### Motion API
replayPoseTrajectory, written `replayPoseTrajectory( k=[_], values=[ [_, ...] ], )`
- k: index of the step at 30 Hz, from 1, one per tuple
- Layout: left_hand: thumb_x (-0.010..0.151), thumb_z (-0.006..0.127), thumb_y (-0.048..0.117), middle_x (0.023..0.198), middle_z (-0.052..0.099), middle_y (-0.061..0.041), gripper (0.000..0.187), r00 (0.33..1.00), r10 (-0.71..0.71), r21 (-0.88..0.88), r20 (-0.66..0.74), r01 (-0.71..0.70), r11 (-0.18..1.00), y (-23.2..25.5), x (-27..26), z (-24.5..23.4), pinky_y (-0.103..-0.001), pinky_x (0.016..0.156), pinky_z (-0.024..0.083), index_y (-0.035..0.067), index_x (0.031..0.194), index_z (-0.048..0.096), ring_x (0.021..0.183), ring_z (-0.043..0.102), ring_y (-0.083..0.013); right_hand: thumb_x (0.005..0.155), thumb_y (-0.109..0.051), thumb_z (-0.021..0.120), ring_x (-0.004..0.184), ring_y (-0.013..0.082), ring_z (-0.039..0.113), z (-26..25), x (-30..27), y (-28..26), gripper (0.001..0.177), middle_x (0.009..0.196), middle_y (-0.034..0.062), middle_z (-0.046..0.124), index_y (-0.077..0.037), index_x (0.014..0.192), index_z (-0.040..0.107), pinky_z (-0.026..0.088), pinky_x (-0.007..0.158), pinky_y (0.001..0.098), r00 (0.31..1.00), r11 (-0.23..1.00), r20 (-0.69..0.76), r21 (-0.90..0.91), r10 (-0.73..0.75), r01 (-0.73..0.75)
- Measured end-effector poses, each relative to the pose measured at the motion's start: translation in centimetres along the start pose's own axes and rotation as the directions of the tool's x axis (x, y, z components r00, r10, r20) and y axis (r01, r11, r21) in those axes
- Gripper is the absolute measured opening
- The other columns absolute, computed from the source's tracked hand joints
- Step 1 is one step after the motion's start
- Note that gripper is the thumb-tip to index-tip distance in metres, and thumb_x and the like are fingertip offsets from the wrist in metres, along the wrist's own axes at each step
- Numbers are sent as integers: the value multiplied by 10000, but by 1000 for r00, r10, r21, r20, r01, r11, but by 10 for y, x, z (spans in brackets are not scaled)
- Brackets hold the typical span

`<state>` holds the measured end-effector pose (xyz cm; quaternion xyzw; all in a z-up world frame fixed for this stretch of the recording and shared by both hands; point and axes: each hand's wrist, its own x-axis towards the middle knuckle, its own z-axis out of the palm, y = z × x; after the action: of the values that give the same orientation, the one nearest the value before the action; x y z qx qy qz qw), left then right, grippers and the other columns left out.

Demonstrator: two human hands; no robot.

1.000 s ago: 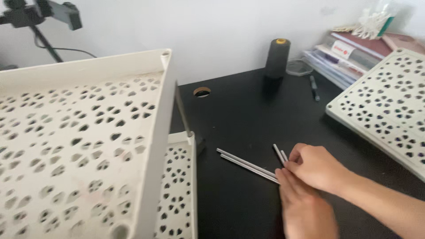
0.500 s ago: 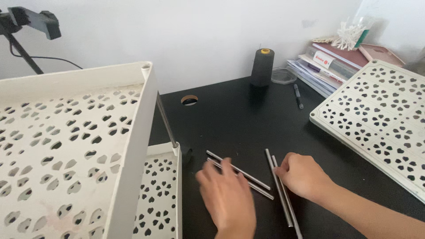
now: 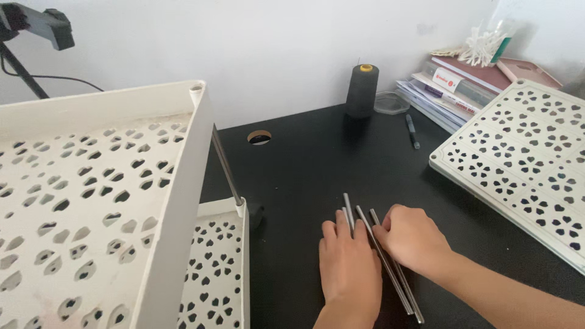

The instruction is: The person assembles a three-tier rolling storage cart by inserting metal poles into the corners of perforated white trays and securing them with plastic caps. The person then places the top tray onto the assembled frame and secures it.

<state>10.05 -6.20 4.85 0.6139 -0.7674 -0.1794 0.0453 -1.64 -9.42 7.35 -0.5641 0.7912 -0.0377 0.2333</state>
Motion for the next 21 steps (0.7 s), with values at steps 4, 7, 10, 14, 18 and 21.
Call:
replayPoseTrajectory(
  k=[4, 7, 10, 14, 18, 21],
  values=[
    [932, 676, 229, 1545, 286, -276, 679, 994, 56, -24, -90, -58, 998, 1, -2, 1, -408, 1001, 403, -55, 1465, 366, 1292, 374, -361, 922, -319, 652, 875, 295, 794, -4, -3, 4, 312, 906, 164, 791, -34, 1018, 736, 613, 829, 410, 1000, 1000, 10, 14, 4, -4],
    [901, 699, 213, 1512, 347, -231, 654, 995, 21, -62, -97, -27, 998, 2, -3, -15, -409, 1016, 411, -37, 1425, 397, 1310, 390, -334, 923, -317, 651, 864, 313, 784, -5, -2, 4, 309, 894, 174, 785, -27, 1017, 698, 610, 810, 425, 998, 999, -42, 5, -43, 43],
    [932, 684, 178, 1391, 470, -189, 577, 991, -77, -24, 112, 80, 997, 10, 0, -42, -365, 1034, 452, -38, 1406, 436, 1300, 449, -299, 933, -307, 636, 876, 354, 755, -14, 0, 4, 293, 905, 190, 766, -27, 1020, 656, 590, 796, 460, 988, 997, -136, -8, -78, 78],
    [983, 637, 218, 1350, 482, -190, 469, 995, -64, -111, 72, 72, 991, 20, 1, -84, -405, 1021, 466, -47, 1334, 472, 1307, 442, -303, 933, -268, 612, 877, 414, 719, -44, 0, 0, 270, 894, 230, 745, -19, 1037, 595, 565, 778, 492, 922, 966, -332, 91, -200, 242],
    [935, 623, 154, 1221, 607, -171, 270, 980, 94, -303, -173, -144, 942, 34, -14, -130, -447, 957, 516, -5, 1153, 619, 1213, 544, -339, 970, -245, 573, 789, 359, 740, -95, -19, -23, 262, 833, 210, 723, -57, 1152, 558, 555, 715, 465, 854, 907, -469, 218, -226, 360],
    [898, 604, 142, 1054, 699, -190, 188, 968, 190, -351, -164, -237, 906, 45, -33, -171, -480, 884, 553, 56, 1028, 708, 1034, 662, -376, 967, -264, 595, 668, 285, 703, -136, -53, -53, 272, 760, 158, 688, -104, 1186, 600, 525, 641, 422, 824, 792, -534, 414, -188, 448]
  ],
)
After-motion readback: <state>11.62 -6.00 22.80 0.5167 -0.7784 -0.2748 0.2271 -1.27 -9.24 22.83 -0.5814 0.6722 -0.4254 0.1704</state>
